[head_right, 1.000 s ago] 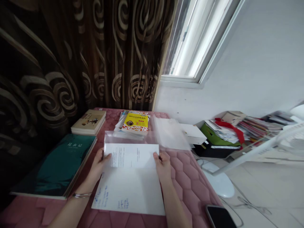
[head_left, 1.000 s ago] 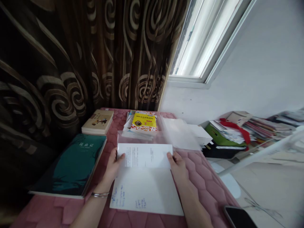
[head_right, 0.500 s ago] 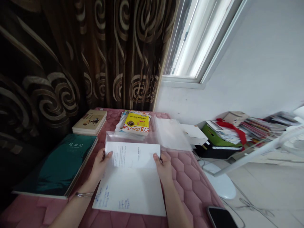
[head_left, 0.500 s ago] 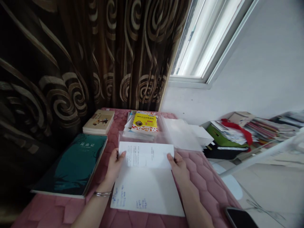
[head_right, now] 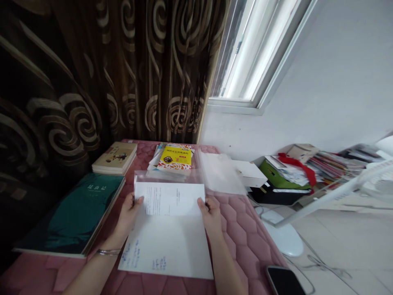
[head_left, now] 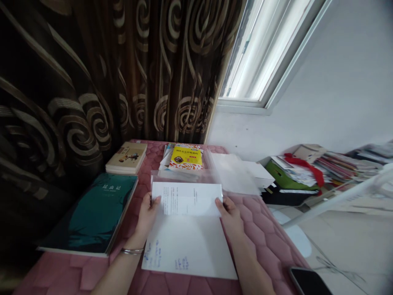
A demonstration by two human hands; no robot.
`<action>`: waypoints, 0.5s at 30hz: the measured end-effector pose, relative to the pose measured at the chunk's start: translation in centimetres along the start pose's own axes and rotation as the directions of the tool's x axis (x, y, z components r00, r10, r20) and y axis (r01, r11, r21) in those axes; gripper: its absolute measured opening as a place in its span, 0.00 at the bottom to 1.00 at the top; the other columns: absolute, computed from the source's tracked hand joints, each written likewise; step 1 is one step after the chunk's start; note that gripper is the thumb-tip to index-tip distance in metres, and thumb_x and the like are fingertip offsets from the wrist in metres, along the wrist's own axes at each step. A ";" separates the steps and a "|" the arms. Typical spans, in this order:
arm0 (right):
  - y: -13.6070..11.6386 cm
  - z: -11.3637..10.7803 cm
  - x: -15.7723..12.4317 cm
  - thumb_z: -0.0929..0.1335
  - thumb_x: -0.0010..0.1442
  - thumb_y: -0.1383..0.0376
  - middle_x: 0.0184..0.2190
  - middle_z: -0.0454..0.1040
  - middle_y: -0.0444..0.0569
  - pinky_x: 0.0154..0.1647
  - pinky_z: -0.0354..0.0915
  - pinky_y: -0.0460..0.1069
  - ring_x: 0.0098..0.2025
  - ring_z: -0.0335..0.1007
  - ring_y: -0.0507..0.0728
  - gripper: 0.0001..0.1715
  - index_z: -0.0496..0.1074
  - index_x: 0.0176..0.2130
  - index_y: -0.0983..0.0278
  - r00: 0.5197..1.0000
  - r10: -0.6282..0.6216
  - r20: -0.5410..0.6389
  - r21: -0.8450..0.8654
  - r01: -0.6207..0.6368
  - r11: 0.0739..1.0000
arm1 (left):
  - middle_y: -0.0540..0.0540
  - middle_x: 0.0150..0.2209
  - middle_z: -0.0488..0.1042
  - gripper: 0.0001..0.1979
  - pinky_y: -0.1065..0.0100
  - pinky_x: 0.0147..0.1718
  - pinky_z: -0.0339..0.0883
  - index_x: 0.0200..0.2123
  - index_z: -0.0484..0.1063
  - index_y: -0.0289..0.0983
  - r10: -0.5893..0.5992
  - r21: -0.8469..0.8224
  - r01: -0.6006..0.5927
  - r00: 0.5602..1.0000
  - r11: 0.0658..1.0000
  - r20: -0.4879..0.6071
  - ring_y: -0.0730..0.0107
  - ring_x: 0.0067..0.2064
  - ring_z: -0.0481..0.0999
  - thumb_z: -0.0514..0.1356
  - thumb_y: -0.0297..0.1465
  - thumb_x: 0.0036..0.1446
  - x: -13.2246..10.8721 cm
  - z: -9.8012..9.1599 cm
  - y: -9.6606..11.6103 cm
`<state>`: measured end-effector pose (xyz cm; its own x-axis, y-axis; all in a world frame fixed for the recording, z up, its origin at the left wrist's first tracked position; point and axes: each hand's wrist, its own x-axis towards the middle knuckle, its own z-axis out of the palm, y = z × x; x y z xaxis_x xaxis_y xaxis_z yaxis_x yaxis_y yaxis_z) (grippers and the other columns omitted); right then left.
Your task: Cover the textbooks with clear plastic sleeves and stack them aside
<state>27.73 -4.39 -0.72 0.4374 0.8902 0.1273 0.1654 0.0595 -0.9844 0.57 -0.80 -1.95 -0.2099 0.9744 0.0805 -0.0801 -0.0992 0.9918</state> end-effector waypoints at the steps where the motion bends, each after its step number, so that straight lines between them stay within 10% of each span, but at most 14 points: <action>1: 0.2 0.0 0.2 0.70 0.45 0.40 0.21 0.70 0.46 0.21 0.58 0.50 0.23 0.61 0.55 0.27 0.70 0.25 0.61 1.000 0.002 -0.002 -0.002 -0.002 1.000 | 0.50 0.32 0.76 0.19 0.68 0.34 0.68 0.37 0.68 0.38 -0.016 -0.012 0.016 1.000 1.000 0.011 0.67 0.34 0.75 0.65 0.43 0.46 -0.1 -0.1 0.2; 15: 1.2 0.2 0.2 0.65 0.51 0.39 0.19 0.63 0.43 0.21 0.55 0.48 0.23 0.55 0.53 0.28 0.63 0.22 0.59 0.993 -0.091 -0.079 -0.127 0.081 0.989 | 0.49 0.32 0.76 0.19 0.66 0.36 0.69 0.36 0.69 0.38 -0.003 -0.001 0.003 1.000 1.000 0.016 0.64 0.36 0.76 0.66 0.41 0.44 -0.1 -0.1 0.7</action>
<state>27.85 -4.00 -1.94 0.4890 0.8425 0.2259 0.3115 0.0732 -0.9474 0.43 -0.94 -1.31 -0.1939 0.9778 0.0792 -0.0819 -0.0965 0.9920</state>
